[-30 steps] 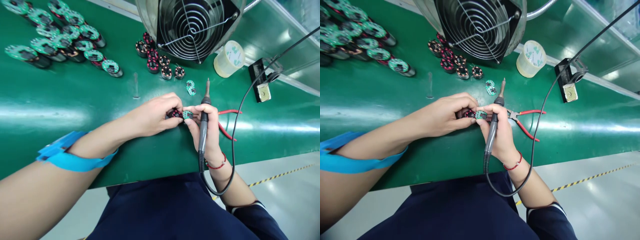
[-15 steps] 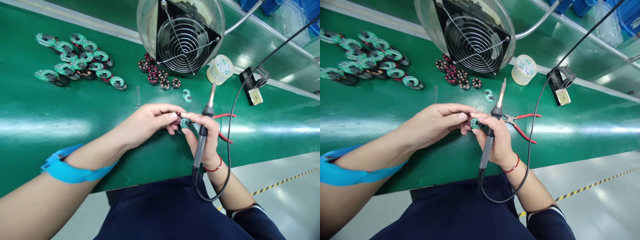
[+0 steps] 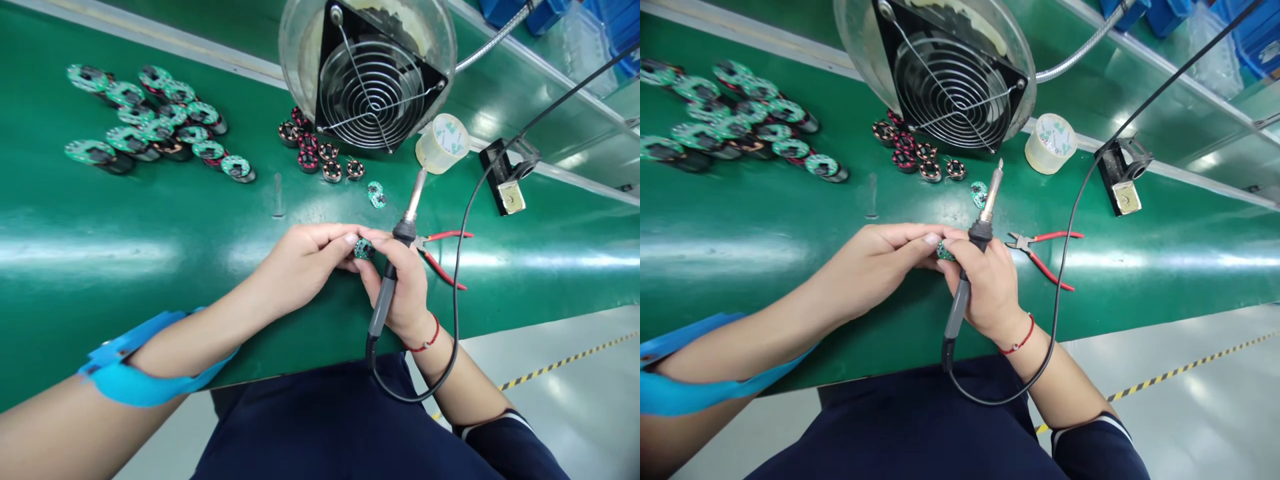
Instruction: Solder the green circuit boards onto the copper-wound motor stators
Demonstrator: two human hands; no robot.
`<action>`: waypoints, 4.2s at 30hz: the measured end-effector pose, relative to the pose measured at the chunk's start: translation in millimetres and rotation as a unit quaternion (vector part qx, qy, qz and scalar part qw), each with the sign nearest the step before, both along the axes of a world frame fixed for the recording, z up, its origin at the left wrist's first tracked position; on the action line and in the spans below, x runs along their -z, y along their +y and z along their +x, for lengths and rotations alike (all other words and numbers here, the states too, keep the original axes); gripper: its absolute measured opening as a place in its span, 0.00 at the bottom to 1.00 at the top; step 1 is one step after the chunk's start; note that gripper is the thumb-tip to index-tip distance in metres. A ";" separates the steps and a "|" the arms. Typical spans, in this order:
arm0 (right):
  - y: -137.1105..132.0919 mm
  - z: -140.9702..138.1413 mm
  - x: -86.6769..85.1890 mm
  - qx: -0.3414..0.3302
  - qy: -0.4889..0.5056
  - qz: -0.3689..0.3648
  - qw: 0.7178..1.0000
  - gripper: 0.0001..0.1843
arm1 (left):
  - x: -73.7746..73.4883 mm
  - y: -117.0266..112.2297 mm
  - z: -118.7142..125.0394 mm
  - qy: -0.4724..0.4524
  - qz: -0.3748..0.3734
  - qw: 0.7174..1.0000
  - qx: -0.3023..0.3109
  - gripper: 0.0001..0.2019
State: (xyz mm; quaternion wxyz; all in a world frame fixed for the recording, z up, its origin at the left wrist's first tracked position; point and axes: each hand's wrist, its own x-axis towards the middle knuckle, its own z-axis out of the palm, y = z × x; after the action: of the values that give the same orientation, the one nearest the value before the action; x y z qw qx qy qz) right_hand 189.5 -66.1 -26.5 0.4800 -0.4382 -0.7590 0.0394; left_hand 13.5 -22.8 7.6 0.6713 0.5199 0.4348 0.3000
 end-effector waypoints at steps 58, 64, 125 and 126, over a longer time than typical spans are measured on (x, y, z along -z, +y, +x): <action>-1.9 25.1 -21.9 -0.006 0.198 0.053 0.979 0.13 | -4.0 -4.9 -7.1 0.197 0.248 0.948 -0.037 0.14; -4.5 26.2 -21.5 0.004 0.181 0.028 0.983 0.14 | -6.6 -3.2 -7.1 0.207 0.237 0.949 -0.026 0.15; 40.0 98.2 15.1 0.176 0.141 -0.081 0.971 0.19 | 32.9 52.1 -54.8 0.457 0.337 0.798 -0.205 0.15; 39.3 97.3 14.8 0.172 0.146 -0.081 0.971 0.19 | 35.4 53.2 -57.4 0.467 0.345 0.786 -0.211 0.17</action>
State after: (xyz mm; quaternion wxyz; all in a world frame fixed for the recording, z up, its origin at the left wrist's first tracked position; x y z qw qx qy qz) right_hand 286.8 -26.8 -41.3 0.5485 -0.5891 -0.5879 0.0807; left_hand -43.9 30.4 -27.7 0.0821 0.6888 0.6617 0.2847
